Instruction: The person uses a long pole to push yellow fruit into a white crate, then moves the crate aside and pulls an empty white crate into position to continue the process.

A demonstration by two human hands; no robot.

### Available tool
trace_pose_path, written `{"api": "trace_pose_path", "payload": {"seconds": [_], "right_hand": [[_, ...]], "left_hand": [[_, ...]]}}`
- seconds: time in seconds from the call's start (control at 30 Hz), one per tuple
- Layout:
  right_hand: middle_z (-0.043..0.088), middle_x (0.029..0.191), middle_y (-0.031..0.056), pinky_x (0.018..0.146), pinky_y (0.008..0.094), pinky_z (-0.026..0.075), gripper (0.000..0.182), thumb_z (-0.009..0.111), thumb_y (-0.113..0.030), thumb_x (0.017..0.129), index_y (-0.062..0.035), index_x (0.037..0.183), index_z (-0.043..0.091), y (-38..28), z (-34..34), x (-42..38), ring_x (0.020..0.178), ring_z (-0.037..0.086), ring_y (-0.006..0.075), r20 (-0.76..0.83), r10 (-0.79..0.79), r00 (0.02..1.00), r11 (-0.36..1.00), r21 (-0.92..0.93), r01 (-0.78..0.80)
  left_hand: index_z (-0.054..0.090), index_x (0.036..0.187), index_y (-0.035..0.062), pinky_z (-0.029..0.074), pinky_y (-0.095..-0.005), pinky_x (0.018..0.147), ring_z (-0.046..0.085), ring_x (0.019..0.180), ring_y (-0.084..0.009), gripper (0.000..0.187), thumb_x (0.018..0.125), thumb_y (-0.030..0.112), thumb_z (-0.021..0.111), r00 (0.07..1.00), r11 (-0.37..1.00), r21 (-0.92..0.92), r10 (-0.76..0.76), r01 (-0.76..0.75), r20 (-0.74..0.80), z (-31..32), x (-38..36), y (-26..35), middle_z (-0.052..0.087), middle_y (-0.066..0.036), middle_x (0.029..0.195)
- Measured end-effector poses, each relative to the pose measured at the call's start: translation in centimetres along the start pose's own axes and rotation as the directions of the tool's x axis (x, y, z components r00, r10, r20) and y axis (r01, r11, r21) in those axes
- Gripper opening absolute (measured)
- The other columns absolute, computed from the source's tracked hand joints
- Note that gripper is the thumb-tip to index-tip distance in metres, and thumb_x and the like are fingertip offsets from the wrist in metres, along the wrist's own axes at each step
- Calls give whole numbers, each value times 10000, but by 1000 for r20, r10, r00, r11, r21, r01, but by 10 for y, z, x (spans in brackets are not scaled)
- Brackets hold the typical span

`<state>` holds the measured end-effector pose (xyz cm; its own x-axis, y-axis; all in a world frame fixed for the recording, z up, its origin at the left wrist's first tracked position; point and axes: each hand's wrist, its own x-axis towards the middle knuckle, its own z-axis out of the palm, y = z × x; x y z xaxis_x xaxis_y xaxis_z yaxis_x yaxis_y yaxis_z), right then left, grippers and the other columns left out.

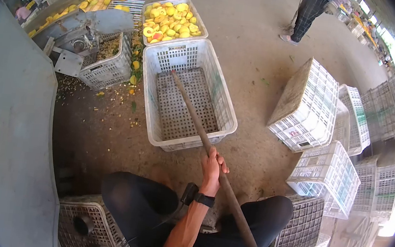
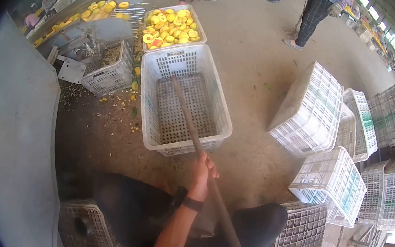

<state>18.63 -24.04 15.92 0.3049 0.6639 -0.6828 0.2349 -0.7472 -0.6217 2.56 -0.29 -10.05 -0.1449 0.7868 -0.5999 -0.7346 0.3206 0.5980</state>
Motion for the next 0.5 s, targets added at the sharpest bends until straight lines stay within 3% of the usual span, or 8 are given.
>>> {"api": "trace_pose_path", "payload": {"seconds": [0.23,0.33,0.43,0.5], "right_hand": [[726,1050,88,616,268,486,494,679,-46,887,7,1372,600,-39,6,40,776,624,107,26,-36,999,999,-18,37],[719,1023,77,592,246,471,498,695,-79,893,-4,1376,603,-33,25,64,715,598,86,11,-437,899,891,-128,435],[706,991,69,554,221,443,569,699,-108,900,-26,1441,543,-55,34,67,633,546,62,72,-294,953,952,-71,299],[721,981,115,530,228,473,520,623,-58,881,29,1388,547,-99,48,58,629,612,101,93,-213,973,974,-55,219]], "left_hand": [[479,855,85,459,-361,505,472,505,-178,351,1082,350,435,1000,1000,0,21,-21,-21,19,43,23,452,-15,658],[481,856,87,506,-346,476,487,422,-153,357,1065,375,457,997,998,34,51,-49,-54,18,70,33,477,4,621],[480,854,83,512,-356,487,489,423,-157,357,1064,371,457,994,996,61,67,-61,-91,25,75,49,486,-5,631],[479,838,79,501,-351,466,492,423,-154,351,1063,349,471,993,1000,14,-5,7,-121,40,45,54,471,-5,606]]}}
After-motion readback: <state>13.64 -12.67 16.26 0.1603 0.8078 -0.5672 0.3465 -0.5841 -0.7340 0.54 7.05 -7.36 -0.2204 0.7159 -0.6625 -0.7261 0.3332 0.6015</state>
